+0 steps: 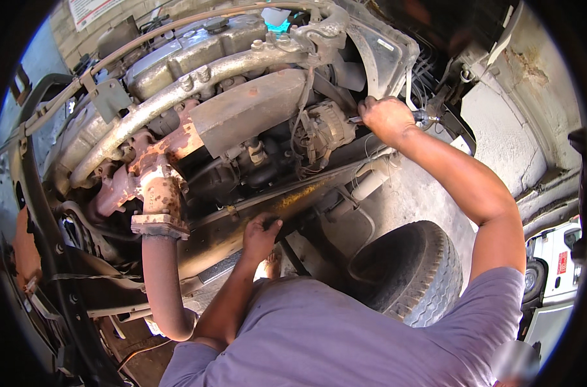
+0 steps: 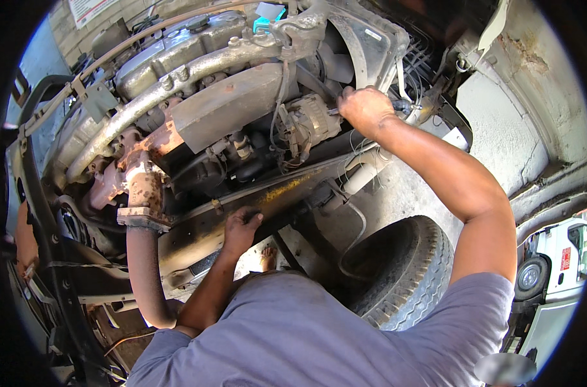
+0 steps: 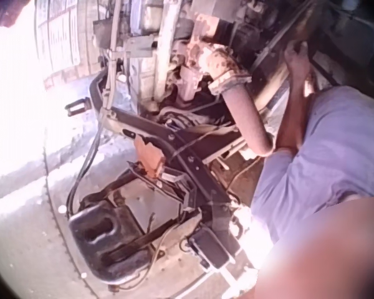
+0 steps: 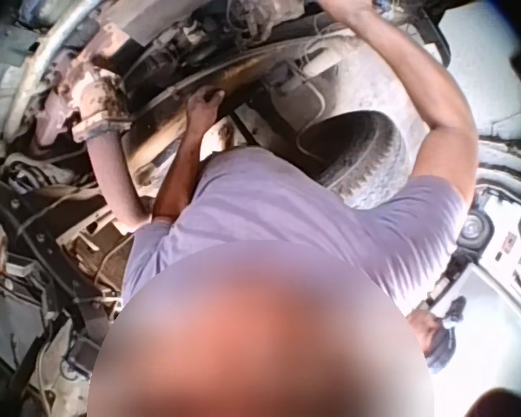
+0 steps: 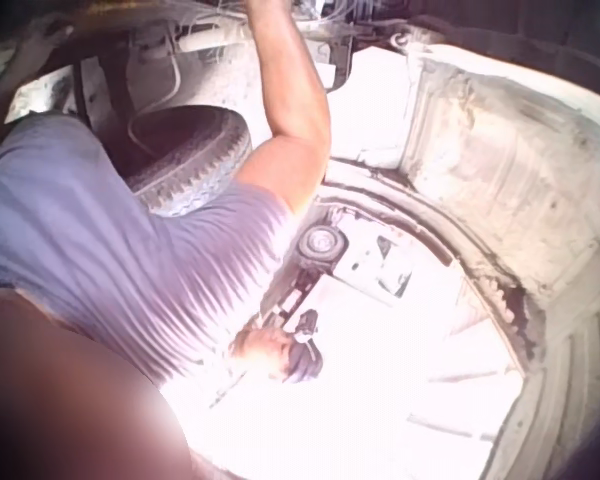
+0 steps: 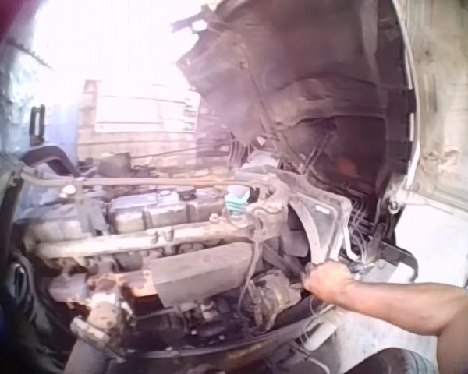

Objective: The person works on a vehicle engine with the hood open, using a wrench to tighten or loosen bolts and adjusting components within the engine bay. The person moves around the front of the vehicle and manipulates engine parts with both hands.

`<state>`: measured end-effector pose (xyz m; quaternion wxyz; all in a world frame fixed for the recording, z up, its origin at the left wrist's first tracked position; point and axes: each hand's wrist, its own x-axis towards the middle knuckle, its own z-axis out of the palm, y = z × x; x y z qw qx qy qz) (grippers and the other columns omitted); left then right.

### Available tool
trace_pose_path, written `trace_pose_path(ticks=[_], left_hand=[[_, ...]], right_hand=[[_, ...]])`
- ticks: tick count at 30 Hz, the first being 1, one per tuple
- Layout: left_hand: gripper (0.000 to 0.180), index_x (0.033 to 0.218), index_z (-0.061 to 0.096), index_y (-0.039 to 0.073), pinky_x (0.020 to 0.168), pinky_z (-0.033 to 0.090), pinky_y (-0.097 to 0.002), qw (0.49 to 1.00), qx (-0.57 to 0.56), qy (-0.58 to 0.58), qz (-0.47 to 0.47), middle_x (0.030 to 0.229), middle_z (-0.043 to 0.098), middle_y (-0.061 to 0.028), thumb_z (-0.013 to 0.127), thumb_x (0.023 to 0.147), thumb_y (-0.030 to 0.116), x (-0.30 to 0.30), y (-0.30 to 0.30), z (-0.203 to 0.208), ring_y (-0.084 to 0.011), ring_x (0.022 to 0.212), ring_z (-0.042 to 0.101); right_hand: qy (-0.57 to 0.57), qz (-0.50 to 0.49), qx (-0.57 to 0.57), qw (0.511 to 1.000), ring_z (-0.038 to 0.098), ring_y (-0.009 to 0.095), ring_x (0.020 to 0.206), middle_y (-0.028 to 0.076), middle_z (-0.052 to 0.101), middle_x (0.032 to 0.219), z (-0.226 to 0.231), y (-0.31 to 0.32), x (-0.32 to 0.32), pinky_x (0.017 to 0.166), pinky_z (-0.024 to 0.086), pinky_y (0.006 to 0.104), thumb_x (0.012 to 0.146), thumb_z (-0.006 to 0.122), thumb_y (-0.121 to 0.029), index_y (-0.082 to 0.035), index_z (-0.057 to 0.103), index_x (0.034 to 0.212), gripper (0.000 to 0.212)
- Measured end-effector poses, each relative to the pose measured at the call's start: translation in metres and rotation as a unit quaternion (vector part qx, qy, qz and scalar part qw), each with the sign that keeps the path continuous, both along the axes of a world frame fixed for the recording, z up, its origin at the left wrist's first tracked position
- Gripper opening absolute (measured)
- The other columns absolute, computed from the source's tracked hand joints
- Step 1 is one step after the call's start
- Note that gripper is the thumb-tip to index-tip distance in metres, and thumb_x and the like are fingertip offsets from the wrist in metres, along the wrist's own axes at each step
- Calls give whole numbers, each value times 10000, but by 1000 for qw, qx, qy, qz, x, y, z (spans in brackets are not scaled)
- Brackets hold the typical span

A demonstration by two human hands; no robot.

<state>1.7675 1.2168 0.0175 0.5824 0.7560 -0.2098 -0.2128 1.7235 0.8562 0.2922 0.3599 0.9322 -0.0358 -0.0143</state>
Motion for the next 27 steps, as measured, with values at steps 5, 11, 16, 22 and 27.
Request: trace_pose_path(ticks=[5,11,16,22,27], left_hand=[[190,1115,748,-8,781,550,-313,1000,8,-23,-13,906,756,-68,761,976,121,-7,0,3,-136,825,678],[221,1131,747,-19,789,555,-327,998,-42,-23,-39,926,767,-94,760,976,138,-11,-15,4,-156,835,692],[234,1163,738,-23,795,560,-332,998,-12,-58,-32,947,766,-83,761,978,118,-9,-7,6,-154,855,693],[242,1157,734,-40,803,561,-333,999,-30,15,-6,962,768,-88,758,985,128,-3,-2,-17,-159,865,694],[227,1149,743,-28,817,556,-324,999,-9,32,-12,983,770,-91,763,973,114,2,-8,-21,-159,879,694]], right_hand=[[-4,9,-19,1000,776,295,871,138,700,1064,-9,-6,-1,739,614,421,965,630,-163,-32,676,1154,234],[-39,-40,-37,998,774,294,861,166,626,1242,-11,-1,-10,730,617,408,1023,624,-298,-54,582,1443,488],[-48,-61,-26,997,774,326,899,241,556,1462,6,20,-14,768,623,426,1051,590,-286,-84,403,1602,615],[-252,-33,443,860,747,285,916,217,680,1169,-2,75,-58,804,605,421,1095,545,-276,-13,540,1437,431],[-54,-225,877,422,577,140,698,-3,583,793,-119,149,-76,621,520,319,1096,617,-370,-75,627,1188,309]])
